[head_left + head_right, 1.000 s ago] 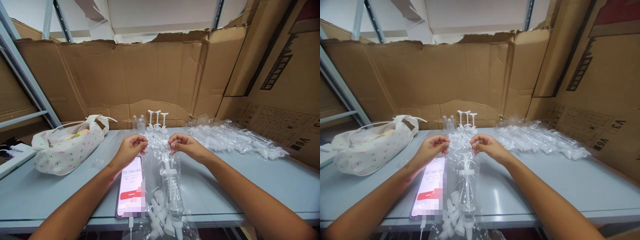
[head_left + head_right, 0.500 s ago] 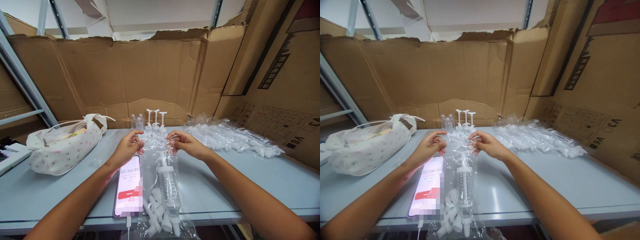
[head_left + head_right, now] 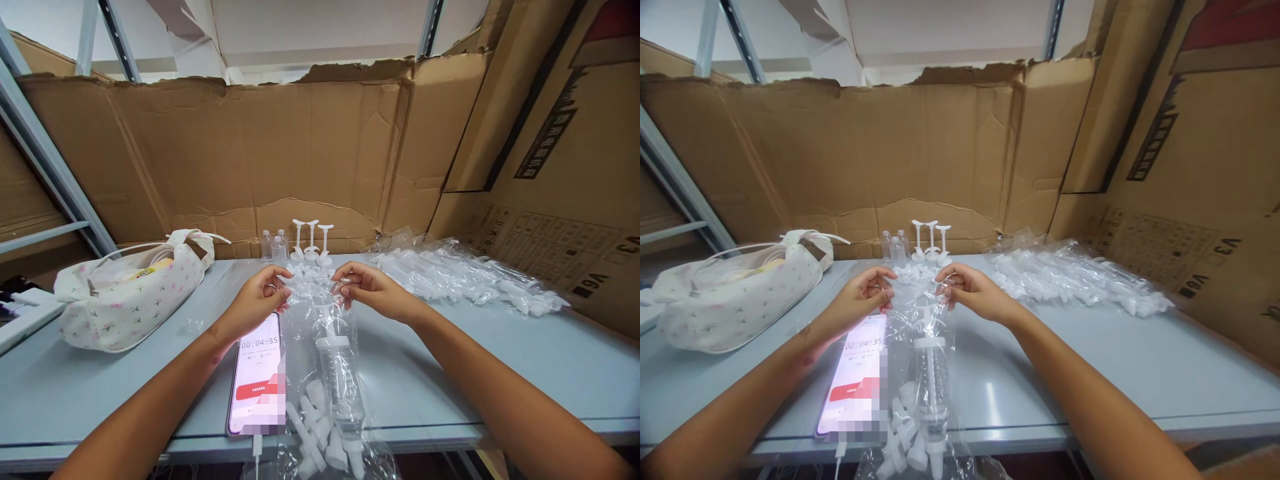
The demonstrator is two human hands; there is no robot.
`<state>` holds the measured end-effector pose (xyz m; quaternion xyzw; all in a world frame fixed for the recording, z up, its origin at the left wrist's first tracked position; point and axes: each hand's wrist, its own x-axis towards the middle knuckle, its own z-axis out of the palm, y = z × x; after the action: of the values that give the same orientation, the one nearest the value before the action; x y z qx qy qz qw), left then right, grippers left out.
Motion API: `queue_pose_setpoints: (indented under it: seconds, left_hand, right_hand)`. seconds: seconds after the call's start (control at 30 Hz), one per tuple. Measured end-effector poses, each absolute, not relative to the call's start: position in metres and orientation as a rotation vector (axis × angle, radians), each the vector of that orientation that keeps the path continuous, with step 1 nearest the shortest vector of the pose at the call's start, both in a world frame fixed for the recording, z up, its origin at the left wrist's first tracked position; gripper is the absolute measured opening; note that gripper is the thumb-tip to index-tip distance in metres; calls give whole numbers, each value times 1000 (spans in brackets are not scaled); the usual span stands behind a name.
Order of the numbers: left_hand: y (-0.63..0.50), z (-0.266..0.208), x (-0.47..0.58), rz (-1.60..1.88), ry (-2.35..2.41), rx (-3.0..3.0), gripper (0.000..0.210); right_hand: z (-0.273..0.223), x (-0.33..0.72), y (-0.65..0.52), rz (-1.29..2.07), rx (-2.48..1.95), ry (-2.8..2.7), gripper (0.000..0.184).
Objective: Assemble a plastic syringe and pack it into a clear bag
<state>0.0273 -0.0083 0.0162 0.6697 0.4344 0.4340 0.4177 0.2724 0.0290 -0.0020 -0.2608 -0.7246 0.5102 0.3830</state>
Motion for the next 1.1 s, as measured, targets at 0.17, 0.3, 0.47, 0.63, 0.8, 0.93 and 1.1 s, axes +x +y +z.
queue_pose_setpoints:
  seconds: [0.17, 0.3, 0.47, 0.63, 0.8, 0.93, 1.1]
  left_hand:
    - [-7, 13, 27, 1076, 1065, 1685, 22]
    - [-9, 17, 28, 1098, 1081, 1668, 21]
    - [-11, 20, 31, 1144, 1083, 1637, 22]
    - [1, 24, 12, 1342, 1101, 1645, 20]
    - [10, 30, -8, 1527, 1155, 1551, 25]
    - [5, 25, 4, 1357, 1127, 1592, 24]
    - [-1, 15, 20, 1266, 1011, 1599, 24]
  right_hand:
    - [-4, 273, 30, 1280, -652, -1859, 14]
    - [-3, 271, 27, 1286, -644, -1866, 22]
    - [-3, 267, 27, 1264, -700, -1854, 28]
    - [0, 285, 42, 1065, -831, -1719, 24]
    - [9, 306, 50, 912, -923, -1495, 23]
    - [4, 292, 43, 1041, -962, -1576, 32]
    - [-8, 270, 34, 1237, -952, -1683, 43]
